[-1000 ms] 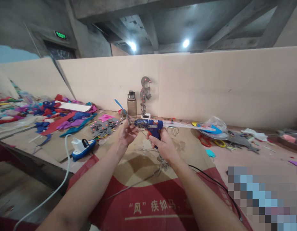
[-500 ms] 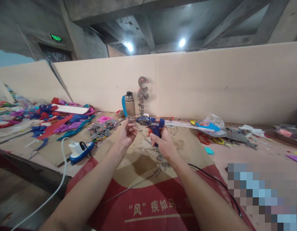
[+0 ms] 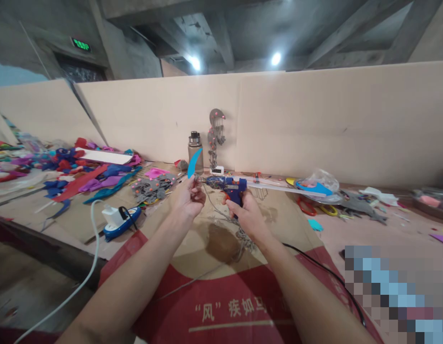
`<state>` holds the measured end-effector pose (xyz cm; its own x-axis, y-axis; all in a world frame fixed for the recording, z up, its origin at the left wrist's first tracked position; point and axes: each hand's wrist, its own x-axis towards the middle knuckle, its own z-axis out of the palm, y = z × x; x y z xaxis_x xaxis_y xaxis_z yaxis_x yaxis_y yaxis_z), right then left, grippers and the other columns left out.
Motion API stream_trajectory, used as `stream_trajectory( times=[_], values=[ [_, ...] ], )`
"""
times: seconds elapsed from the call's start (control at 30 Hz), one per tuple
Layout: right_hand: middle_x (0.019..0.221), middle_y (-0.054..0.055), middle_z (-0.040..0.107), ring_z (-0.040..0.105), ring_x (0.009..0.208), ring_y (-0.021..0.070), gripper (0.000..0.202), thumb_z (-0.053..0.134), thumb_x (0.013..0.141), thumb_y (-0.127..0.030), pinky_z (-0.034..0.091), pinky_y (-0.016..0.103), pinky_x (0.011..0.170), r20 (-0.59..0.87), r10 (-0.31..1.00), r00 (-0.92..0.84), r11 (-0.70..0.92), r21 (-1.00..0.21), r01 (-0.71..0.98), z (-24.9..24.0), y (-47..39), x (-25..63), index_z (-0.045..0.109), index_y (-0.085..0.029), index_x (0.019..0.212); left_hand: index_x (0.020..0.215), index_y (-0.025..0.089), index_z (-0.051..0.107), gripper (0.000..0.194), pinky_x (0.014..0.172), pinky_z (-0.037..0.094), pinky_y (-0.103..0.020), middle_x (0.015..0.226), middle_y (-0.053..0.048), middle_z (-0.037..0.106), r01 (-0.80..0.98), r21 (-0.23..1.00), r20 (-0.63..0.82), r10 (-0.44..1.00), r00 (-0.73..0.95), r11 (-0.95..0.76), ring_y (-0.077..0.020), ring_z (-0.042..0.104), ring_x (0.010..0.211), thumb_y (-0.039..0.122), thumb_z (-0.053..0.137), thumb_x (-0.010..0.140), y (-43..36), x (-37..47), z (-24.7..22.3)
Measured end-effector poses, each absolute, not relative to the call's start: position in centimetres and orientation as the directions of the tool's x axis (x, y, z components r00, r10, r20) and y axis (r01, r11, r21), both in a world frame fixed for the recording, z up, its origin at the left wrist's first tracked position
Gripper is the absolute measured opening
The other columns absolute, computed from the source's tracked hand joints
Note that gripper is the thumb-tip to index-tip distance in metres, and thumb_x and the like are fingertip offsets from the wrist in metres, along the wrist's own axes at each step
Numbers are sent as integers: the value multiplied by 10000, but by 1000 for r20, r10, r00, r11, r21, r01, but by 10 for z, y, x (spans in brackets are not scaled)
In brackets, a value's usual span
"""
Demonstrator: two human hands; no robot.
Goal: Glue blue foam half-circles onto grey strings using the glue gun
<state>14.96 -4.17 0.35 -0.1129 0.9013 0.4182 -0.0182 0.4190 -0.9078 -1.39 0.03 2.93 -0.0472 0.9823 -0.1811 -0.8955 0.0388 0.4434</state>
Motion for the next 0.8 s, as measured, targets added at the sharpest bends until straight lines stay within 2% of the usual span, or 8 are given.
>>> stream_trajectory(
  times=[0.1,0.17,0.27,0.37,0.43,0.63,0.8],
  values=[
    [800,-17,599,464,517,102,274,618,782,-339,406,282,523,423,900,-100,425,-905,-11,1,-40,150,458,-225,972,729,134,550,172,319,176,-108,587,55,554,-926,370,-152,988,27,82,26,356,337,177,549,895,1,-12,27],
    [811,-16,603,470,526,100,276,621,781,-333,413,275,526,421,903,-86,422,-906,-11,1,-40,151,460,-224,977,735,134,557,146,329,174,-112,587,56,549,-913,403,-148,989,10,69,23,361,349,175,575,874,1,-12,26],
    [815,-14,602,473,531,98,277,623,782,-330,417,269,524,423,903,-74,423,-906,-19,2,-41,153,461,-222,979,735,132,567,135,356,185,-117,607,53,557,-856,516,-118,987,-109,-33,17,361,381,191,675,791,1,-13,26],
    [824,-11,599,472,529,101,283,618,787,-344,421,275,524,437,897,-70,436,-899,-29,6,-43,154,458,-228,991,721,133,581,231,389,198,-143,564,72,501,-707,661,61,957,-282,-250,0,346,413,260,771,680,4,-15,24],
    [829,-7,596,469,529,105,266,610,792,-361,425,280,530,448,892,-68,447,-894,-17,9,-44,155,458,-235,971,724,135,606,273,411,208,-169,528,80,455,-575,738,183,926,-330,-351,-19,337,431,322,788,643,7,-17,22],
    [794,-19,582,473,542,114,226,587,796,-363,427,288,557,476,879,-21,477,-879,19,21,-49,158,451,-253,938,752,137,700,213,486,261,-204,540,49,498,-287,875,323,911,-256,-390,-52,348,491,335,722,676,6,-13,16],
    [729,-31,568,477,541,125,169,588,795,-327,421,303,584,449,893,-25,450,-891,63,25,-52,157,477,-252,898,772,139,734,185,547,308,-213,550,25,539,-189,906,341,917,-209,-380,-80,420,544,302,682,702,1,-10,19]
  ],
)
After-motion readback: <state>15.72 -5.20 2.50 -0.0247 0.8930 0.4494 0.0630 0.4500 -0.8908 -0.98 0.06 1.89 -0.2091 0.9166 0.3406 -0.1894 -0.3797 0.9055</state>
